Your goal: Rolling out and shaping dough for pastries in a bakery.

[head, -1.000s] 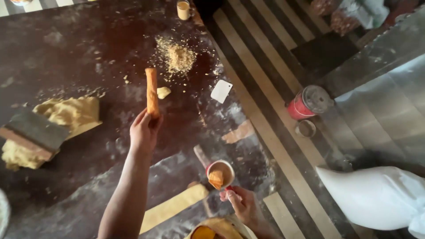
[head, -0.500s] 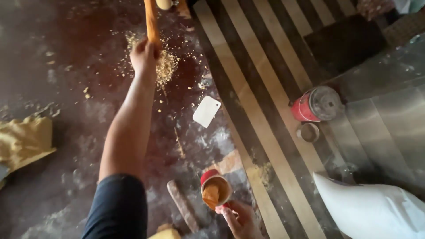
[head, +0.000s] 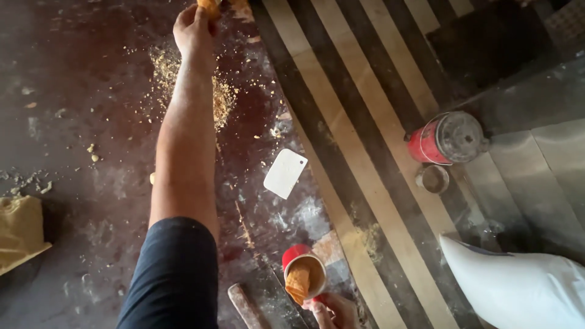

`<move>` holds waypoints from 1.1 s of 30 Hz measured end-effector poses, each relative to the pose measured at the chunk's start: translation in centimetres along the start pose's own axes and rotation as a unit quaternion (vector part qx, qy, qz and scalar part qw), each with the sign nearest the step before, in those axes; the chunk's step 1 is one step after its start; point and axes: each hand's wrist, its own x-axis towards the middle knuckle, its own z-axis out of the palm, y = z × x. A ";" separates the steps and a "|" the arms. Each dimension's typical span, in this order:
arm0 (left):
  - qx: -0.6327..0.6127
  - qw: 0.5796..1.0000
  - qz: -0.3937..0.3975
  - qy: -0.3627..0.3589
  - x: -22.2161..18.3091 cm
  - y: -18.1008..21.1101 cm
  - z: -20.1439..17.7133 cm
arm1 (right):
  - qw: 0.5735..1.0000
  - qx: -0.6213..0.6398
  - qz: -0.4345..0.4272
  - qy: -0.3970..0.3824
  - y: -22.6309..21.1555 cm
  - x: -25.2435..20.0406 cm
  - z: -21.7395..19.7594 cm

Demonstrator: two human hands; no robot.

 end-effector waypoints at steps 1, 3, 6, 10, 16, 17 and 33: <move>0.005 0.999 -0.031 -0.005 -0.9 1.3 0.0 | 1.000 0.016 0.010 0.002 0.5 -0.1 0.3; 0.015 0.998 -0.060 -0.010 -2.8 3.2 -0.9 | 0.999 0.035 0.018 0.002 -0.6 -0.5 0.7; 0.083 0.991 -0.039 -0.102 -5.8 6.7 -1.4 | 0.994 0.050 0.097 0.000 -3.9 -0.7 1.3; 0.119 0.982 -0.072 -0.127 -8.4 10.4 -1.8 | 0.997 0.070 -0.045 -0.001 -5.6 -1.1 1.9; 0.247 0.955 0.029 -0.163 -19.6 18.5 -1.9 | 0.997 0.069 -0.022 -0.023 -7.9 -3.0 1.3; 0.302 0.938 0.054 -0.162 -22.7 20.5 -2.0 | 0.997 0.075 -0.016 -0.031 -7.2 -3.4 1.5; 0.309 0.913 -0.097 -0.247 -64.3 28.4 -20.6 | 0.995 0.025 -0.065 -0.073 -8.7 -10.4 3.0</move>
